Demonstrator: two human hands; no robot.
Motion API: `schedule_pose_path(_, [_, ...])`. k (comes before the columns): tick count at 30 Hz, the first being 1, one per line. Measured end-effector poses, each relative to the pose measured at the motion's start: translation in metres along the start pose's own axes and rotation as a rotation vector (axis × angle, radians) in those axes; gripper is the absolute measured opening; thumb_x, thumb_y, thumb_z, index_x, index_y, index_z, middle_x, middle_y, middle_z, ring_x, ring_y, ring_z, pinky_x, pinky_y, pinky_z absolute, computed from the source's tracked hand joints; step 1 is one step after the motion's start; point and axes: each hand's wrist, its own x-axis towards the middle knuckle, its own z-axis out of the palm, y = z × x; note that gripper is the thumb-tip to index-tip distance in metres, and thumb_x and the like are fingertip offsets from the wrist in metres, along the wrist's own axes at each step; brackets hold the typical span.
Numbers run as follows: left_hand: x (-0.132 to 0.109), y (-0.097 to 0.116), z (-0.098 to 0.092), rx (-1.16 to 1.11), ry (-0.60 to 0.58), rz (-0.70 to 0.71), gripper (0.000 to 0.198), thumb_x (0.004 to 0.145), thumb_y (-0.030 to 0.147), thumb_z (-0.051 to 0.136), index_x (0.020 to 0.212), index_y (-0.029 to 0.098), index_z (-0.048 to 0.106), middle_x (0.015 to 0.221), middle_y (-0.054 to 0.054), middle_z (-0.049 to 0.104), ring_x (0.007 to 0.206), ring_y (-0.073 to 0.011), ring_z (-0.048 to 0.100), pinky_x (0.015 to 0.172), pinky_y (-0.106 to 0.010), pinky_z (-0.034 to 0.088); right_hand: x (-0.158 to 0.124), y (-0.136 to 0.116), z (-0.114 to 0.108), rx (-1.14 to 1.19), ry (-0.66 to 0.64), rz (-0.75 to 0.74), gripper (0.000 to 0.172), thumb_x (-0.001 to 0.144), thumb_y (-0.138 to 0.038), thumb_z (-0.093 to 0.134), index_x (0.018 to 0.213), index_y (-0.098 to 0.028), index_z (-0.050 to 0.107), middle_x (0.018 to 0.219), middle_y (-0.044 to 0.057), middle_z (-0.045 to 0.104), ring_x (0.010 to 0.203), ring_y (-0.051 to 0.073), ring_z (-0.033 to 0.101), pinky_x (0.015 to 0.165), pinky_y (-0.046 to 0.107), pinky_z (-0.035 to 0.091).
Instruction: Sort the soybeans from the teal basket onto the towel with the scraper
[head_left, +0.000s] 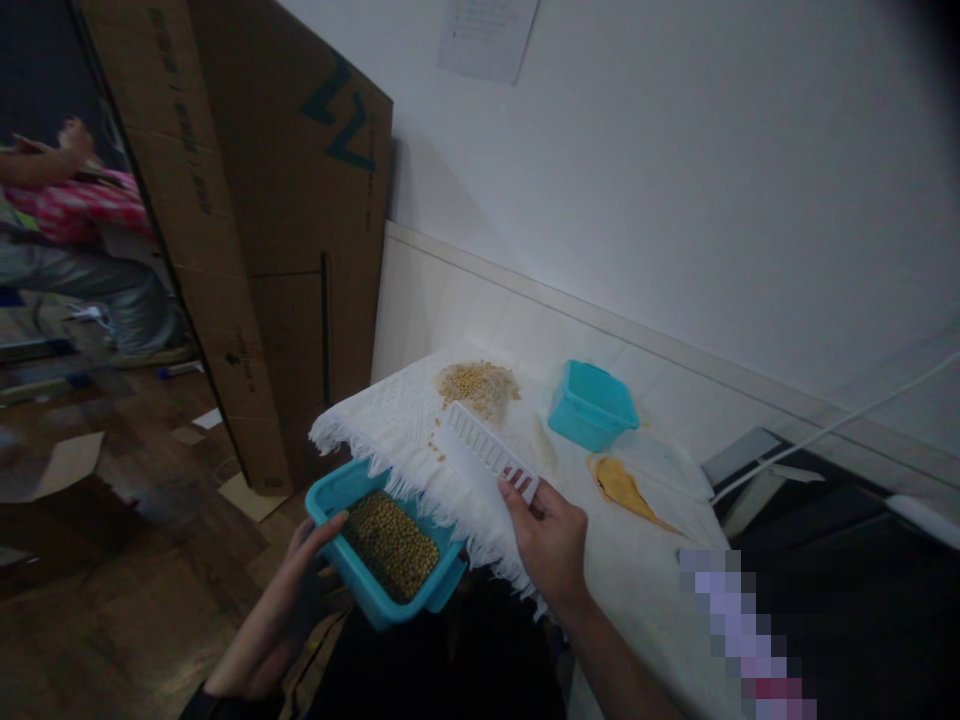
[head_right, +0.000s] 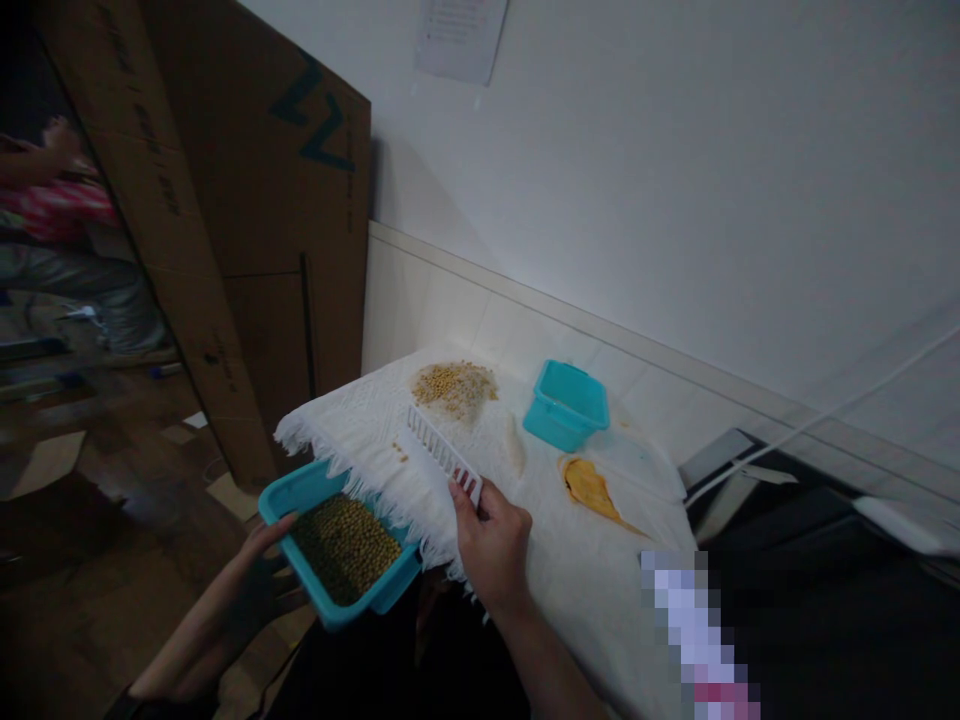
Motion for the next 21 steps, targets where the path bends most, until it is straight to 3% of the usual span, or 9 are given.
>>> schedule_pose_path(8, [0.007,0.0,-0.009,-0.019,0.014,0.02,0.081,0.086,0.059,0.091,0.155,0.035,0.055,0.117,-0.01,0.074,0.08,-0.0264,0.078,0.073,-0.04,0.063,0.016,-0.002,0.007,-0.005,-0.101,0.0,0.044,0.102,-0.056,0.075,0.09,-0.016,0.089,0.071,0.007,0.083,0.056,0.019,0.072,0.059,0.026,0.06])
schedule_pose_path(12, [0.007,0.001,-0.012,-0.03,-0.001,0.021,0.082,0.084,0.058,0.092,0.154,0.036,0.056,0.12,-0.01,0.075,0.082,-0.0278,0.08,0.077,-0.044,0.067,0.003,-0.012,0.004,0.04,-0.116,-0.015,0.039,0.103,-0.049,0.073,0.098,-0.015,0.091,0.073,0.006,0.084,0.055,0.019,0.073,0.057,0.025,0.06])
schedule_pose_path(16, [0.008,0.0,-0.015,-0.039,-0.022,0.011,0.087,0.079,0.06,0.097,0.152,0.037,0.055,0.121,-0.009,0.073,0.089,-0.0306,0.081,0.082,-0.047,0.068,-0.011,-0.024,0.001,0.153,-0.226,0.032,0.033,0.103,-0.045,0.075,0.099,-0.017,0.092,0.076,0.007,0.086,0.061,0.022,0.079,0.057,0.026,0.063])
schedule_pose_path(18, [0.009,0.001,-0.015,-0.038,-0.025,0.007,0.086,0.079,0.06,0.097,0.15,0.036,0.055,0.12,-0.009,0.072,0.093,-0.0314,0.081,0.084,-0.047,0.068,-0.01,-0.025,0.001,0.168,-0.2,0.066,0.035,0.103,-0.047,0.075,0.094,-0.017,0.091,0.074,0.007,0.084,0.062,0.024,0.08,0.056,0.027,0.063])
schedule_pose_path(21, [0.008,0.002,-0.01,-0.024,-0.003,-0.013,0.077,0.084,0.058,0.092,0.148,0.037,0.054,0.12,-0.009,0.071,0.094,-0.031,0.08,0.082,-0.046,0.068,0.002,-0.017,0.001,0.122,-0.042,0.093,0.037,0.1,-0.051,0.078,0.092,-0.017,0.091,0.078,0.008,0.086,0.071,0.027,0.082,0.063,0.03,0.067])
